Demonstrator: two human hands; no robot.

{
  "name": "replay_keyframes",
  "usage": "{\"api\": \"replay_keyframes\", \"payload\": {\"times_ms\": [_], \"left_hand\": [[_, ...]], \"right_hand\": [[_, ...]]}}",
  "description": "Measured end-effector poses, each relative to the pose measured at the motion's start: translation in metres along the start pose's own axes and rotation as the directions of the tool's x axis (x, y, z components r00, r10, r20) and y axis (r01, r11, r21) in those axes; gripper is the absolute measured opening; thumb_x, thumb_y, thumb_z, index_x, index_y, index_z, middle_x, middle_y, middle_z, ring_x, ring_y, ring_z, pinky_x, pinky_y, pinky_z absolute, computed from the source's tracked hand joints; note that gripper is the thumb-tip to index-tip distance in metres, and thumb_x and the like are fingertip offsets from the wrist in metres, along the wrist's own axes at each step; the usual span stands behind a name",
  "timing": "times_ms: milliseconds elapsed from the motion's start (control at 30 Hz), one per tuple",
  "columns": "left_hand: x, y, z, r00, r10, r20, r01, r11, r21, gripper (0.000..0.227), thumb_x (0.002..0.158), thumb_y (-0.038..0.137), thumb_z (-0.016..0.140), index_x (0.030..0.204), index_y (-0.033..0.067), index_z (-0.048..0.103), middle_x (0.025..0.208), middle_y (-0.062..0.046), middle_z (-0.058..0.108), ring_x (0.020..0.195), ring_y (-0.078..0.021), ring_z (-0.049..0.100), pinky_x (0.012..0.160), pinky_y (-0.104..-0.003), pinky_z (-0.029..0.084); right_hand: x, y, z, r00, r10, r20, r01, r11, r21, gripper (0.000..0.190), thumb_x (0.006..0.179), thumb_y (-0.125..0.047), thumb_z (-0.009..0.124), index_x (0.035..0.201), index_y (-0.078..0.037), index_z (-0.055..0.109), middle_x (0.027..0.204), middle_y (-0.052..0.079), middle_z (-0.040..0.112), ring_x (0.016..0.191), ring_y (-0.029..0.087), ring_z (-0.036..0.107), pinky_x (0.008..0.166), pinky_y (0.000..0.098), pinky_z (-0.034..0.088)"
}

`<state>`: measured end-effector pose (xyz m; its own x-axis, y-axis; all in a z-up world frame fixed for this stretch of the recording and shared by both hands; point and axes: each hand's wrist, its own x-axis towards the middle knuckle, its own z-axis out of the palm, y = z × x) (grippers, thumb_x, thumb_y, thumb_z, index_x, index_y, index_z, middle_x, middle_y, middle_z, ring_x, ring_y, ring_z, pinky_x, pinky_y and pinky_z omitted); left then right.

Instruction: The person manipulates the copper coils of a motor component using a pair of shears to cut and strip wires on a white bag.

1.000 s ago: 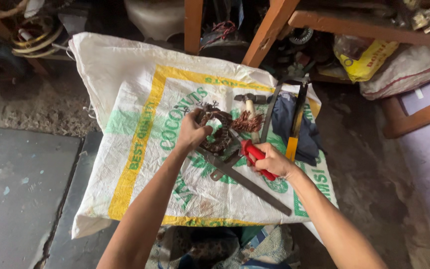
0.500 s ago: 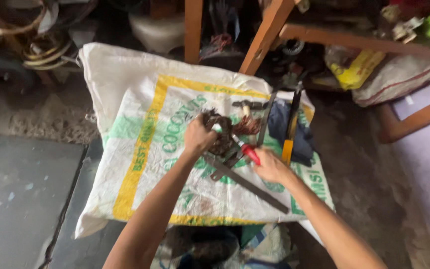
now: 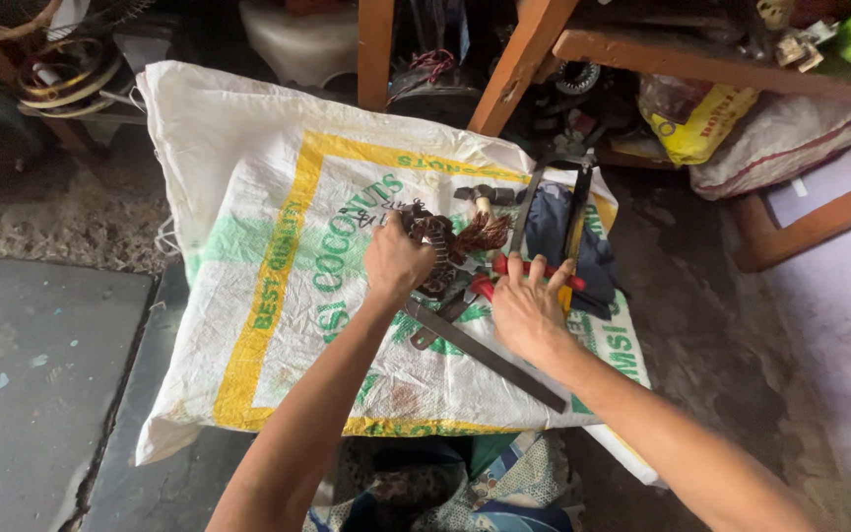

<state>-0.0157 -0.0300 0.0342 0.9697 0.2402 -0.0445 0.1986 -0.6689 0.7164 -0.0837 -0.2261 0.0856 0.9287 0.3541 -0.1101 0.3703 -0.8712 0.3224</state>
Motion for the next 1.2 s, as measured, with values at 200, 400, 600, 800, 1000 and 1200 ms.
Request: {"api": "replay_keyframes", "payload": {"times_ms": [200, 400, 600, 800, 1000, 1200], "left_hand": [[-0.009, -0.004, -0.003, 0.997, 0.032, -0.065, -0.039, 0.994, -0.104, 0.068, 0.081, 0.022, 0.065, 0.14, -0.0056, 0.045, 0.113, -0.031, 0.063, 0.099, -0.0445, 0.068, 0.088, -0.049, 0.056], [-0.006, 0.013, 0.002, 0.996, 0.023, -0.084, -0.022, 1.0, 0.013, 0.063, 0.075, 0.024, 0.072, 0.127, -0.0037, 0.051, 0.116, -0.032, 0.061, 0.102, -0.0461, 0.067, 0.089, -0.049, 0.056], [-0.004, 0.012, 0.0, 0.999, -0.006, -0.048, 0.005, 1.0, -0.009, 0.065, 0.074, 0.023, 0.072, 0.128, -0.0033, 0.05, 0.117, -0.031, 0.06, 0.102, -0.0458, 0.067, 0.088, -0.05, 0.056], [0.009, 0.009, 0.001, 0.997, 0.076, 0.033, -0.076, 0.997, -0.01, 0.05, 0.075, 0.023, 0.07, 0.12, 0.0016, 0.061, 0.099, -0.019, 0.072, 0.099, -0.0331, 0.07, 0.09, -0.044, 0.056], [0.014, -0.002, 0.0, 0.985, 0.172, -0.002, -0.171, 0.979, -0.111, 0.05, 0.066, 0.018, 0.071, 0.115, 0.0057, 0.069, 0.093, -0.014, 0.07, 0.088, -0.0288, 0.071, 0.083, -0.042, 0.057], [0.017, -0.014, -0.002, 0.99, 0.139, 0.034, -0.123, 0.949, -0.291, 0.059, 0.062, 0.02, 0.071, 0.119, 0.0052, 0.069, 0.09, -0.011, 0.077, 0.082, -0.0248, 0.075, 0.082, -0.038, 0.059]], "right_hand": [[0.005, -0.012, 0.002, 0.998, -0.052, -0.04, 0.052, 0.999, 0.014, 0.036, 0.076, -0.006, 0.067, 0.109, 0.009, 0.068, 0.134, 0.028, 0.043, 0.122, 0.049, 0.044, 0.099, 0.0862, 0.021], [0.011, -0.006, 0.017, 0.989, -0.127, -0.073, 0.11, 0.973, -0.201, 0.028, 0.094, -0.009, 0.056, 0.11, 0.011, 0.067, 0.114, 0.027, 0.058, 0.104, 0.046, 0.055, 0.08, 0.0725, 0.047], [0.031, 0.012, 0.029, 0.974, -0.103, 0.2, 0.09, 0.993, 0.071, 0.033, 0.075, 0.004, 0.059, 0.107, 0.007, 0.063, 0.113, 0.034, 0.057, 0.074, 0.028, 0.066, 0.065, 0.0409, 0.061], [0.042, 0.043, 0.029, 0.972, -0.21, 0.1, 0.161, 0.916, 0.367, 0.017, 0.063, 0.001, 0.067, 0.08, 0.005, 0.066, 0.075, 0.018, 0.065, 0.071, 0.03, 0.068, 0.072, 0.0421, 0.057], [0.039, 0.059, 0.038, 0.956, -0.209, 0.206, 0.018, 0.743, 0.669, 0.006, 0.072, 0.002, 0.061, 0.076, -0.003, 0.059, 0.062, 0.013, 0.064, 0.058, 0.023, 0.068, 0.061, 0.044, 0.055], [0.037, 0.063, 0.054, 0.975, -0.221, 0.026, 0.14, 0.699, 0.701, 0.01, 0.069, 0.0, 0.068, 0.07, 0.0, 0.058, 0.058, 0.01, 0.059, 0.054, 0.022, 0.062, 0.059, 0.0421, 0.049]]}}
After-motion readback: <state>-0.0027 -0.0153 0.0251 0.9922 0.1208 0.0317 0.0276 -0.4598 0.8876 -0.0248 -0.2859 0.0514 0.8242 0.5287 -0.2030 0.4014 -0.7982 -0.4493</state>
